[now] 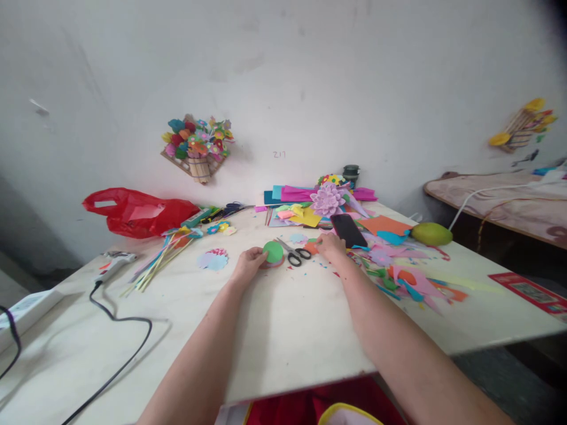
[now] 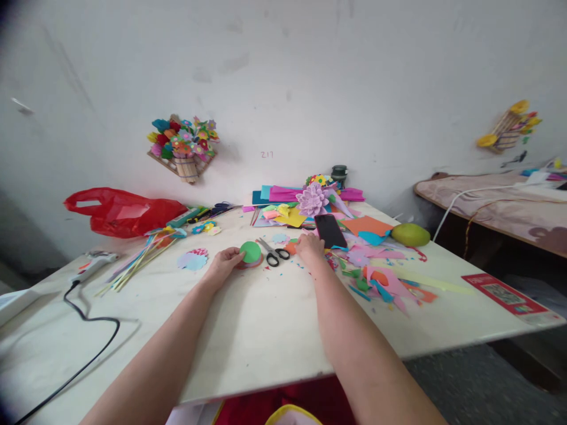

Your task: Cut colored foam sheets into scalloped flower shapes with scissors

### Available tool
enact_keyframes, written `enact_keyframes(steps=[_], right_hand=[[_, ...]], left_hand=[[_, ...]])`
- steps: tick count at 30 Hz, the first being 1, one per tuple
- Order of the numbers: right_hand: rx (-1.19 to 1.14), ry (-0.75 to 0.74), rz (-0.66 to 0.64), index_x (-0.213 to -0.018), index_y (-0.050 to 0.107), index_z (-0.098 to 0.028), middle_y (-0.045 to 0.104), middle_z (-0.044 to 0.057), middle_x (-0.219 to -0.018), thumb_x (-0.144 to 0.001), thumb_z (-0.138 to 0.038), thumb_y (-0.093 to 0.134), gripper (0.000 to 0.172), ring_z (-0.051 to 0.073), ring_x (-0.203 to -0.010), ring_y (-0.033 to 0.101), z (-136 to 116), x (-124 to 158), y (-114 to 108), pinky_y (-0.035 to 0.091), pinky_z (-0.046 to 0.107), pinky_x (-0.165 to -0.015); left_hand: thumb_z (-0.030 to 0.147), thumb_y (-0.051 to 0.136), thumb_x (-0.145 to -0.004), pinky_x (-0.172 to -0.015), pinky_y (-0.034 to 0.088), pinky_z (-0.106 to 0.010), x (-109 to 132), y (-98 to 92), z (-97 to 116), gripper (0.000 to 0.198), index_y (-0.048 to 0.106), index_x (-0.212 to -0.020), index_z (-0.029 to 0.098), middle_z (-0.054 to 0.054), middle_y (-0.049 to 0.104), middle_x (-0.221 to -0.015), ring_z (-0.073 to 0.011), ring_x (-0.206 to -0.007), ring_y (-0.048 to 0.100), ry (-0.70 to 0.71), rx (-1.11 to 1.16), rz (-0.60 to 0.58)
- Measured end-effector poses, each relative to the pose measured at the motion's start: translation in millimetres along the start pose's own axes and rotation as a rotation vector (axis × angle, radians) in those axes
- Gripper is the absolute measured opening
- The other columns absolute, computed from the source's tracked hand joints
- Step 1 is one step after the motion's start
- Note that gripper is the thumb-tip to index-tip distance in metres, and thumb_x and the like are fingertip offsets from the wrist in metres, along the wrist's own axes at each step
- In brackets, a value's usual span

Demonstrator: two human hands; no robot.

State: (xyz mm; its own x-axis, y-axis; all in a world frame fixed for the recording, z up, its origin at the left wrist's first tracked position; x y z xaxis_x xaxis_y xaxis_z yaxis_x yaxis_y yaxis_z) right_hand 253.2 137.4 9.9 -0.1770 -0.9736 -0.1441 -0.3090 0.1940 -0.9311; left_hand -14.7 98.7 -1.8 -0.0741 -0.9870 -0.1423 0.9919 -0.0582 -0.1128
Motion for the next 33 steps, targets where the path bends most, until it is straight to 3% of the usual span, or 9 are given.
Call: enact_keyframes(steps=[4, 13, 19, 24, 29, 33], right_hand=[[0.008, -0.013, -0.001, -0.100, 0.071, -0.023, 0.060, 0.011, -0.122, -0.082, -0.031, 0.056, 0.025, 0.025, -0.110, 0.055, -0.3, -2.7, 2.3, 0.038, 0.035, -0.087], [-0.046, -0.015, -0.007, -0.089, 0.073, -0.024, 0.068, 0.006, -0.109, -0.079, -0.022, 0.056, 0.020, 0.023, -0.103, 0.060, -0.4, -6.1, 4.8, 0.037, 0.033, -0.084], [-0.177, 0.020, 0.151, -0.102, 0.067, -0.021, 0.071, 0.007, -0.101, -0.083, -0.022, 0.053, 0.024, 0.021, -0.099, 0.062, 3.2, -1.7, -15.2, 0.040, 0.031, -0.084], [-0.578, -0.069, 0.241, -0.115, 0.062, -0.016, 0.072, 0.007, -0.092, -0.076, -0.018, 0.057, 0.039, 0.019, -0.089, 0.064, -8.4, 4.2, -29.9, 0.046, 0.029, -0.081], [-1.159, -0.225, 0.104, -0.100, 0.067, -0.014, 0.071, 0.008, -0.088, -0.067, -0.024, 0.064, 0.035, 0.019, -0.078, 0.065, -43.0, 13.3, -26.7, 0.052, 0.031, -0.069], [-1.366, -0.317, 0.031, -0.094, 0.068, -0.015, 0.070, 0.006, -0.088, -0.058, -0.024, 0.069, 0.037, 0.017, -0.079, 0.065, -66.7, 23.1, -22.0, 0.053, 0.028, -0.065]], left_hand=[[0.051, 0.074, -0.059, -0.060, 0.044, -0.027, -0.1, -0.1, 0.4, 0.040, 0.062, -0.072, 0.016, -0.001, 0.064, -0.060, -0.0147, -0.056, 0.058, 0.000, 0.006, 0.004], [0.052, 0.074, -0.059, -0.060, 0.044, -0.027, 0.5, 0.1, 0.9, 0.040, 0.062, -0.073, 0.016, -0.001, 0.065, -0.061, -0.0150, -0.057, 0.059, 0.008, -0.001, 0.006], [0.053, 0.075, -0.057, -0.060, 0.047, -0.028, -0.5, -1.4, 0.0, 0.041, 0.060, -0.069, 0.017, 0.000, 0.063, -0.057, -0.0151, -0.055, 0.059, 0.004, 0.033, 0.022], [0.051, 0.077, -0.056, -0.063, 0.050, -0.030, -2.1, -4.4, -2.3, 0.040, 0.061, -0.068, 0.017, -0.001, 0.065, -0.058, -0.0158, -0.055, 0.061, -0.006, 0.079, 0.041], [0.050, 0.077, -0.057, -0.062, 0.051, -0.030, -0.6, -3.0, -0.6, 0.041, 0.064, -0.073, 0.015, -0.003, 0.066, -0.060, -0.0165, -0.056, 0.062, -0.015, 0.098, 0.031], [0.052, 0.077, -0.057, -0.063, 0.052, -0.031, 2.4, 1.8, 2.5, 0.045, 0.064, -0.077, 0.014, -0.004, 0.068, -0.063, -0.0176, -0.058, 0.064, -0.028, 0.116, -0.006]])
Point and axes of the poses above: each hand's wrist, its own x-axis away from the middle knuckle, its own y-axis out of the palm, z = x × y, the point moved 9 cm from there along -x, towards the middle knuckle
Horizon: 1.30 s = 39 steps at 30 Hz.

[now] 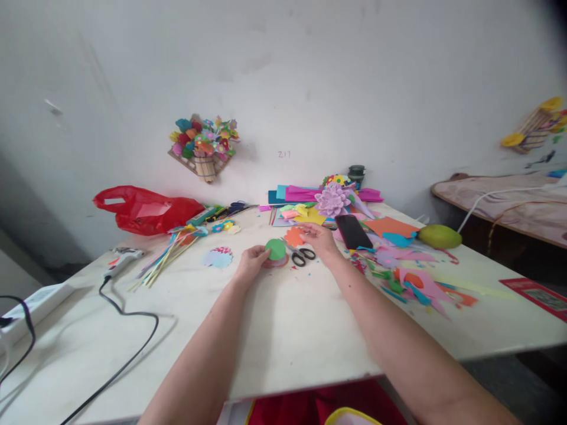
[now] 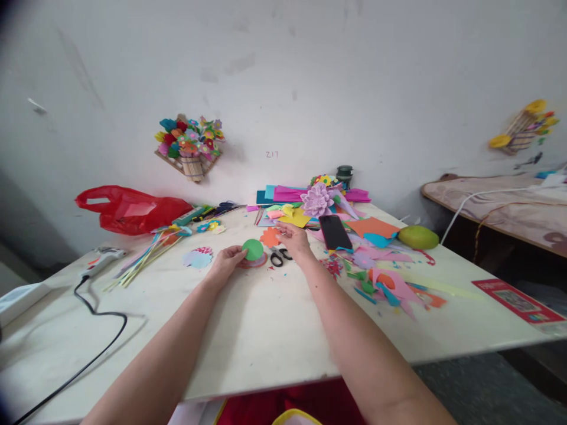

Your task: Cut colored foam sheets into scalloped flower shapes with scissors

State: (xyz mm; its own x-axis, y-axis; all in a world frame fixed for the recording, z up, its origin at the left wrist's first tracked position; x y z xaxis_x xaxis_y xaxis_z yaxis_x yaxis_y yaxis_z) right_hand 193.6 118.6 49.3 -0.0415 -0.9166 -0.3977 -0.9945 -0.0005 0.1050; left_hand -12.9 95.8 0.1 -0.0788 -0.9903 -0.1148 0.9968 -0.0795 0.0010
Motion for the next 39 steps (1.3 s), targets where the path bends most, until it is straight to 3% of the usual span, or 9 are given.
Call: enact_keyframes(steps=[4, 10, 17, 24, 28, 34, 39], right_hand=[[0.040, 0.028, -0.055, -0.092, 0.070, -0.015, 0.068, 0.003, -0.076, -0.057, -0.020, 0.068, 0.035, 0.014, -0.067, 0.062, 9.6, 8.0, 19.9, 0.052, 0.026, -0.061], [0.082, 0.016, -0.099, -0.090, 0.071, -0.017, 0.070, 0.004, -0.082, -0.058, -0.014, 0.066, 0.033, 0.014, -0.077, 0.065, 12.9, 17.2, 37.4, 0.052, 0.026, -0.071], [0.046, 0.070, 0.107, -0.093, 0.067, -0.015, 0.068, 0.003, -0.077, -0.061, -0.021, 0.064, 0.033, 0.015, -0.067, 0.063, 12.1, 6.9, -0.1, 0.053, 0.027, -0.058], [0.035, 0.063, 0.139, -0.088, 0.066, -0.014, 0.069, 0.005, -0.077, -0.059, -0.027, 0.067, 0.031, 0.017, -0.071, 0.064, 12.0, 7.4, -4.8, 0.052, 0.028, -0.060], [0.071, 0.054, 0.092, -0.087, 0.067, -0.015, 0.069, 0.005, -0.075, -0.061, -0.031, 0.066, 0.030, 0.017, -0.072, 0.064, 10.7, 8.0, -1.2, 0.051, 0.026, -0.059], [0.111, 0.140, 0.012, -0.080, 0.068, -0.017, 0.067, 0.002, -0.070, -0.065, -0.028, 0.060, 0.020, 0.013, -0.055, 0.058, 14.4, 12.3, 7.4, 0.046, 0.024, -0.047], [0.270, 0.219, -0.168, -0.071, 0.067, -0.016, 0.056, -0.002, -0.047, -0.066, -0.017, 0.049, 0.019, 0.011, -0.043, 0.050, 13.7, 22.2, 23.0, 0.040, 0.022, -0.046]], left_hand=[[0.051, 0.078, -0.057, -0.065, 0.053, -0.032, 3.9, 6.6, 2.8, 0.045, 0.062, -0.076, 0.014, -0.005, 0.068, -0.062, -0.0193, -0.060, 0.067, -0.025, 0.022, -0.044], [0.048, 0.080, -0.055, -0.065, 0.053, -0.032, 7.5, 13.5, 3.9, 0.043, 0.057, -0.071, 0.016, -0.002, 0.065, -0.059, -0.0199, -0.061, 0.068, -0.057, 0.097, -0.098], [0.051, 0.080, -0.053, -0.063, 0.053, -0.030, 4.4, 5.5, 1.1, 0.045, 0.054, -0.066, 0.017, 0.000, 0.063, -0.060, -0.0166, -0.058, 0.065, -0.057, 0.101, -0.050], [0.054, 0.081, -0.049, -0.059, 0.052, -0.030, 3.7, 0.4, 0.1, 0.048, 0.052, -0.064, 0.018, 0.000, 0.062, -0.056, -0.0182, -0.056, 0.066, -0.057, 0.094, -0.016], [0.056, 0.079, -0.051, -0.058, 0.051, -0.030, 5.4, 3.1, 1.1, 0.048, 0.052, -0.065, 0.019, -0.002, 0.065, -0.057, -0.0217, -0.059, 0.068, -0.069, 0.063, -0.039], [0.057, 0.077, -0.053, -0.058, 0.051, -0.030, 6.5, 2.7, 2.2, 0.047, 0.052, -0.065, 0.019, -0.002, 0.066, -0.057, -0.0230, -0.062, 0.069, -0.077, 0.060, -0.024], [0.056, 0.078, -0.053, -0.059, 0.052, -0.031, 5.5, 1.7, 2.6, 0.046, 0.054, -0.063, 0.018, -0.002, 0.065, -0.056, -0.0218, -0.059, 0.068, -0.051, 0.093, -0.019]])
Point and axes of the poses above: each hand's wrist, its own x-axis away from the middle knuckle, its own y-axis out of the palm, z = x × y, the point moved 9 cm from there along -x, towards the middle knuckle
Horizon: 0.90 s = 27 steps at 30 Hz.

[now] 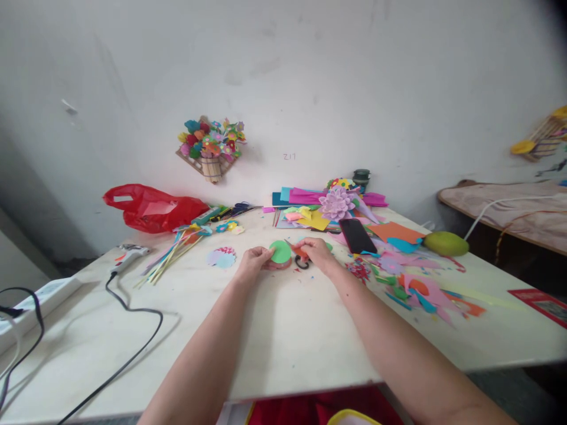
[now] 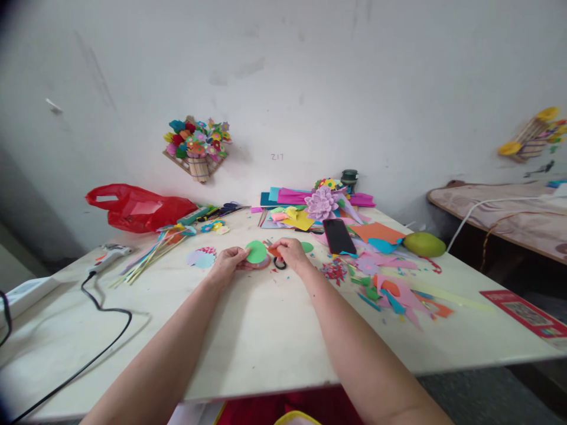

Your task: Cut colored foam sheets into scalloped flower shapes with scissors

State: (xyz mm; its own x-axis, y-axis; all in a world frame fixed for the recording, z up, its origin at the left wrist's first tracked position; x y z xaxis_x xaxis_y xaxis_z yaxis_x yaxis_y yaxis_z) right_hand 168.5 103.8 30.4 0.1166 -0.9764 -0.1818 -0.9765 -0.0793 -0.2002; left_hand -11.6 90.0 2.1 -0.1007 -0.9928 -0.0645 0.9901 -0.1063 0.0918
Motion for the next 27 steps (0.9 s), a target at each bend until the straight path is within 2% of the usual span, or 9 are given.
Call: enact_keyframes(steps=[3, 6, 8, 11, 13, 18, 27], right_hand=[[0.015, 0.002, -0.137, -0.062, 0.062, -0.016, 0.054, -0.002, -0.044, -0.070, -0.019, 0.047, 0.017, 0.011, -0.044, 0.050, -2.0, 6.0, 12.8, 0.041, 0.021, -0.050], [-0.020, -0.054, -0.205, -0.053, 0.056, -0.016, 0.055, 0.000, -0.046, -0.075, -0.032, 0.052, 0.027, 0.010, -0.044, 0.049, -6.0, 8.3, 19.5, 0.041, 0.021, -0.050], [-0.031, -0.054, -0.159, -0.051, 0.053, -0.017, 0.053, 0.000, -0.043, -0.076, -0.042, 0.055, 0.036, 0.010, -0.042, 0.048, -4.4, 5.8, 15.3, 0.039, 0.022, -0.048], [0.017, -0.006, -0.012, -0.049, 0.052, -0.017, 0.047, -0.002, -0.037, -0.074, -0.049, 0.060, 0.041, 0.010, -0.038, 0.044, 1.4, 1.6, 0.8, 0.033, 0.022, -0.043], [0.015, 0.007, -0.003, -0.049, 0.053, -0.017, 0.047, -0.003, -0.038, -0.070, -0.048, 0.065, 0.039, 0.010, -0.038, 0.043, 2.1, 1.3, -0.9, 0.031, 0.022, -0.042], [-0.150, 0.012, -0.182, -0.058, 0.062, -0.014, 0.053, -0.003, -0.046, -0.061, -0.043, 0.073, 0.031, 0.008, -0.041, 0.043, 1.0, 4.5, 16.6, 0.032, 0.022, -0.044], [-0.226, 0.025, -0.180, -0.059, 0.065, -0.014, 0.054, -0.003, -0.048, -0.055, -0.037, 0.075, 0.026, 0.006, -0.041, 0.041, 6.2, 2.0, 20.6, 0.032, 0.021, -0.043]], left_hand=[[0.055, 0.079, -0.053, -0.060, 0.052, -0.031, -1.1, -1.7, -0.1, 0.045, 0.056, -0.063, 0.017, -0.002, 0.065, -0.056, -0.0200, -0.057, 0.066, 0.018, 0.002, 0.007], [0.054, 0.078, -0.055, -0.060, 0.052, -0.031, -1.5, -3.1, 0.3, 0.044, 0.057, -0.063, 0.016, -0.002, 0.065, -0.056, -0.0179, -0.054, 0.064, 0.033, -0.009, 0.013], [0.054, 0.078, -0.055, -0.060, 0.052, -0.031, -1.2, -3.7, 0.8, 0.044, 0.059, -0.064, 0.016, -0.002, 0.065, -0.056, -0.0172, -0.053, 0.063, 0.039, -0.010, 0.018], [0.054, 0.078, -0.056, -0.061, 0.052, -0.031, -0.6, -2.6, 0.8, 0.044, 0.060, -0.067, 0.015, -0.004, 0.067, -0.059, -0.0179, -0.055, 0.064, 0.035, -0.001, 0.006], [0.055, 0.077, -0.058, -0.061, 0.052, -0.031, -0.6, -1.4, 0.5, 0.045, 0.061, -0.069, 0.015, -0.005, 0.069, -0.061, -0.0184, -0.056, 0.065, 0.033, 0.005, -0.010], [0.056, 0.075, -0.060, -0.062, 0.052, -0.030, -0.8, 0.0, 0.2, 0.046, 0.061, -0.073, 0.014, -0.006, 0.069, -0.061, -0.0208, -0.061, 0.068, 0.034, 0.001, -0.032], [0.056, 0.074, -0.063, -0.062, 0.053, -0.028, -1.7, 2.3, -1.4, 0.045, 0.059, -0.075, 0.014, -0.008, 0.070, -0.063, -0.0222, -0.065, 0.070, 0.034, 0.023, -0.066]])
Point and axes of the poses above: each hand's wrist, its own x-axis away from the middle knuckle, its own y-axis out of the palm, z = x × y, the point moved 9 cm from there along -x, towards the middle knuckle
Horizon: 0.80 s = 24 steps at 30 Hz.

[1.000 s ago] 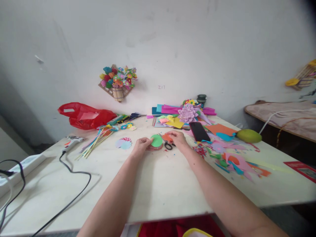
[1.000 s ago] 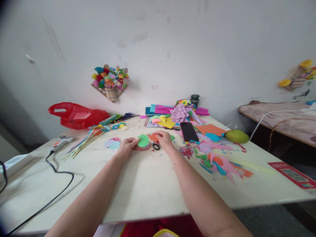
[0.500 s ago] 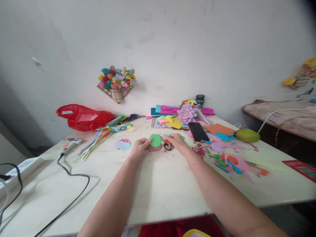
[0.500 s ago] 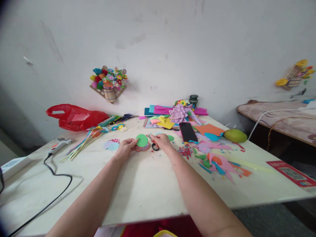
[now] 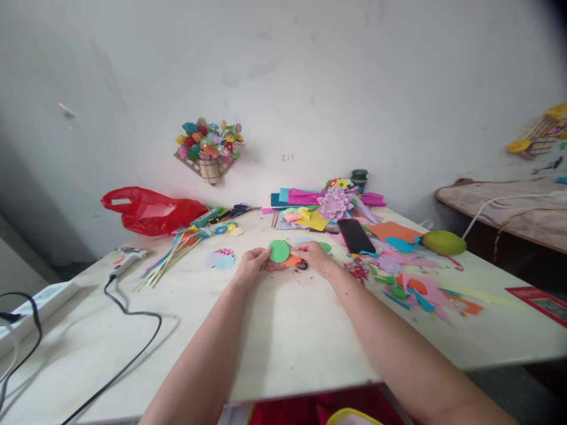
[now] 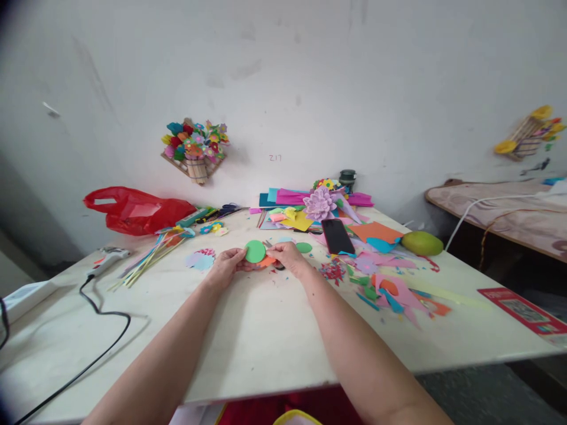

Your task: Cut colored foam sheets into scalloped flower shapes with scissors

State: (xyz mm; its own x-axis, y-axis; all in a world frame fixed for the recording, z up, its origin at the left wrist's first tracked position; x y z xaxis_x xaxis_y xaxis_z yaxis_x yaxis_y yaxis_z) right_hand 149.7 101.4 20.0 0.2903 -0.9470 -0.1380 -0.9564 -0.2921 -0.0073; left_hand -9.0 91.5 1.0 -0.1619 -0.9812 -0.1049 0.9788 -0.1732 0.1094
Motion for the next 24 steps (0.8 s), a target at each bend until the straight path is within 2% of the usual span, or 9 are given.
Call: enact_keyframes(steps=[6, 9, 11, 14, 17, 20, 24], right_hand=[[0.008, -0.009, -0.024, -0.052, 0.056, -0.015, 0.050, -0.005, -0.046, -0.057, -0.031, 0.068, 0.021, 0.006, -0.041, 0.041, -0.7, 1.7, 6.3, 0.033, 0.020, -0.043], [0.055, -0.020, 0.029, -0.052, 0.053, -0.017, 0.047, -0.005, -0.046, -0.059, -0.029, 0.062, 0.017, 0.007, -0.041, 0.040, 0.8, 0.4, 2.9, 0.033, 0.021, -0.044], [0.157, -0.072, 0.086, -0.052, 0.052, -0.017, 0.047, -0.005, -0.047, -0.061, -0.026, 0.059, 0.014, 0.008, -0.043, 0.041, -2.6, -0.9, -0.7, 0.034, 0.022, -0.046], [0.390, -0.229, 0.188, -0.049, 0.053, -0.017, 0.049, -0.004, -0.048, -0.061, -0.021, 0.057, 0.013, 0.011, -0.049, 0.046, -16.4, -0.2, -4.3, 0.035, 0.022, -0.051], [0.516, -0.325, 0.331, -0.048, 0.052, -0.018, 0.052, -0.002, -0.049, -0.063, -0.024, 0.057, 0.017, 0.013, -0.053, 0.048, -24.9, 3.1, -13.1, 0.036, 0.023, -0.054], [0.538, -0.295, 0.445, -0.047, 0.049, -0.019, 0.050, -0.001, -0.046, -0.065, -0.031, 0.056, 0.023, 0.014, -0.051, 0.046, -19.3, 2.7, -26.0, 0.035, 0.024, -0.051], [0.524, -0.187, 0.424, -0.049, 0.054, -0.019, 0.052, -0.001, -0.047, -0.067, -0.034, 0.055, 0.023, 0.015, -0.049, 0.048, -0.6, -7.0, -27.4, 0.036, 0.024, -0.049]], left_hand=[[0.055, 0.071, -0.067, -0.064, 0.053, -0.029, 2.9, 9.9, -0.6, 0.045, 0.061, -0.078, 0.013, -0.011, 0.072, -0.069, -0.0230, -0.068, 0.071, -0.044, 0.001, -0.070], [0.055, 0.070, -0.068, -0.063, 0.053, -0.030, 3.7, 9.9, -1.3, 0.043, 0.062, -0.077, 0.013, -0.010, 0.072, -0.068, -0.0234, -0.068, 0.071, -0.055, -0.019, -0.057], [0.053, 0.070, -0.069, -0.062, 0.053, -0.029, 3.5, 6.9, -2.0, 0.041, 0.063, -0.075, 0.013, -0.009, 0.071, -0.066, -0.0232, -0.067, 0.071, -0.056, -0.038, -0.020], [0.049, 0.071, -0.070, -0.058, 0.052, -0.028, 2.9, 2.2, -3.2, 0.036, 0.062, -0.071, 0.014, -0.008, 0.070, -0.063, -0.0227, -0.065, 0.070, -0.066, -0.050, 0.043], [0.042, 0.070, -0.072, -0.056, 0.053, -0.028, 2.1, -6.5, -1.9, 0.030, 0.060, -0.067, 0.015, -0.008, 0.069, -0.060, -0.0217, -0.061, 0.069, -0.071, -0.012, 0.139], [0.036, 0.069, -0.075, -0.054, 0.053, -0.028, 3.4, -23.2, 2.4, 0.027, 0.057, -0.064, 0.015, -0.007, 0.067, -0.055, -0.0203, -0.055, 0.068, -0.047, 0.053, 0.304], [0.030, 0.069, -0.075, -0.053, 0.054, -0.026, 4.4, -32.6, 5.5, 0.022, 0.057, -0.065, 0.014, -0.006, 0.066, -0.054, -0.0186, -0.054, 0.068, -0.008, 0.139, 0.379]])
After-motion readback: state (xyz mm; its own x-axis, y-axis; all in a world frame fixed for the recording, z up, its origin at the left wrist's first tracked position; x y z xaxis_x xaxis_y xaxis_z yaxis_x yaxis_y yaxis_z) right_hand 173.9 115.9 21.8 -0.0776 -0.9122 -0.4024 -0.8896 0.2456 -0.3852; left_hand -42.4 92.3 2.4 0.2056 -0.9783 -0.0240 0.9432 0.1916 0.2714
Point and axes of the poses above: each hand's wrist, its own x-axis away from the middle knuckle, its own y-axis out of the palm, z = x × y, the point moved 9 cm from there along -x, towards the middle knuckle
